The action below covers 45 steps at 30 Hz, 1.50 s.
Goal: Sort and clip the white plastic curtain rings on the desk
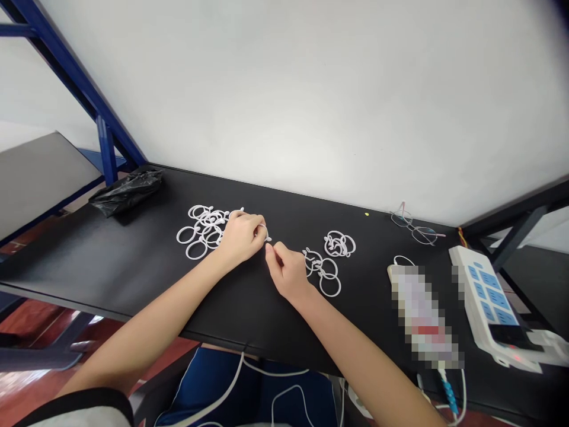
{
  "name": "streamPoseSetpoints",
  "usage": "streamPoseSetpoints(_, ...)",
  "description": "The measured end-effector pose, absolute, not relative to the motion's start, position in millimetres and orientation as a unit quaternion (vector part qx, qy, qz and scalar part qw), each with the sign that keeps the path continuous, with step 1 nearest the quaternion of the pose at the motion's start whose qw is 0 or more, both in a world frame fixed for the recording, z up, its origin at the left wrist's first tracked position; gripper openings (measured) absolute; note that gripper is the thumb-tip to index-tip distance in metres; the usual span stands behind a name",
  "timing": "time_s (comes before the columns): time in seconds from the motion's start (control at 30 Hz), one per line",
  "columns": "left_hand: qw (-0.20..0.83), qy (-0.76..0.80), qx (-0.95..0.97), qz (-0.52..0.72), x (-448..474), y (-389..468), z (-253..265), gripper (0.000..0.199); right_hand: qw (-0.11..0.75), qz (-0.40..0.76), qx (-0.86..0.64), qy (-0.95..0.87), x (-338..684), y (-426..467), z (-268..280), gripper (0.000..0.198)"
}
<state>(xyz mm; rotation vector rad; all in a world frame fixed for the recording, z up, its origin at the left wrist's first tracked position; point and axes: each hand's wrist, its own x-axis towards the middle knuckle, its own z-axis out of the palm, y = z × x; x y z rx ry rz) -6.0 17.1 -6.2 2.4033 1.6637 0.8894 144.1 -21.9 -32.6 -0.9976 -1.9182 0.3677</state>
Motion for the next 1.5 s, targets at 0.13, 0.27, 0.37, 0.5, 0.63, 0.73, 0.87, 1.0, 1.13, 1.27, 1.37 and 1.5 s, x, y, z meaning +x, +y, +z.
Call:
streamPoseSetpoints(0.13,0.006,0.559,0.79,0.251,-6,19,-9,0.023,0.425,0.125,-0.45,-0.776,143,-21,-33,0.039)
streamPoseSetpoints(0.27,-0.006,0.558,0.796,0.236,-7,19,-11,0.023,0.373,0.086,-0.502,-0.776,143,-20,-35,0.039)
streamPoseSetpoints(0.37,-0.014,0.561,0.797,0.223,-7,20,-13,0.024,0.35,0.069,-0.527,-0.771,143,-19,-37,0.039)
streamPoseSetpoints(0.5,-0.027,0.57,0.795,0.205,-9,22,-16,0.025,0.34,0.068,-0.527,-0.776,144,-18,-39,0.037)
streamPoseSetpoints(0.63,-0.028,0.577,0.793,0.193,-10,23,-18,0.023,0.335,0.063,-0.523,-0.781,144,-17,-41,0.034)
streamPoseSetpoints(0.73,-0.027,0.581,0.792,0.185,-11,23,-19,0.021,0.334,0.05,-0.519,-0.785,144,-16,-41,0.034)
streamPoseSetpoints(0.87,-0.012,0.577,0.792,0.201,-11,22,-19,0.02,0.333,0.049,-0.499,-0.798,143,-15,-40,0.034)
streamPoseSetpoints(1.0,0.009,0.568,0.793,0.222,-11,22,-20,0.02,0.325,0.03,-0.495,-0.805,144,-18,-36,0.033)
streamPoseSetpoints(1.13,0.02,0.567,0.79,0.232,-11,22,-19,0.02,0.3,0.0,-0.513,-0.804,146,-22,-29,0.028)
streamPoseSetpoints(1.27,0.02,0.563,0.791,0.239,-10,22,-18,0.019,0.259,-0.007,-0.542,-0.8,150,-22,-28,0.026)
streamPoseSetpoints(1.37,0.02,0.561,0.792,0.239,-10,22,-18,0.019,0.251,-0.007,-0.548,-0.798,151,-21,-28,0.028)
streamPoseSetpoints(1.5,0.022,0.559,0.793,0.242,-10,22,-18,0.02,0.254,0.008,-0.523,-0.814,150,-20,-27,0.028)
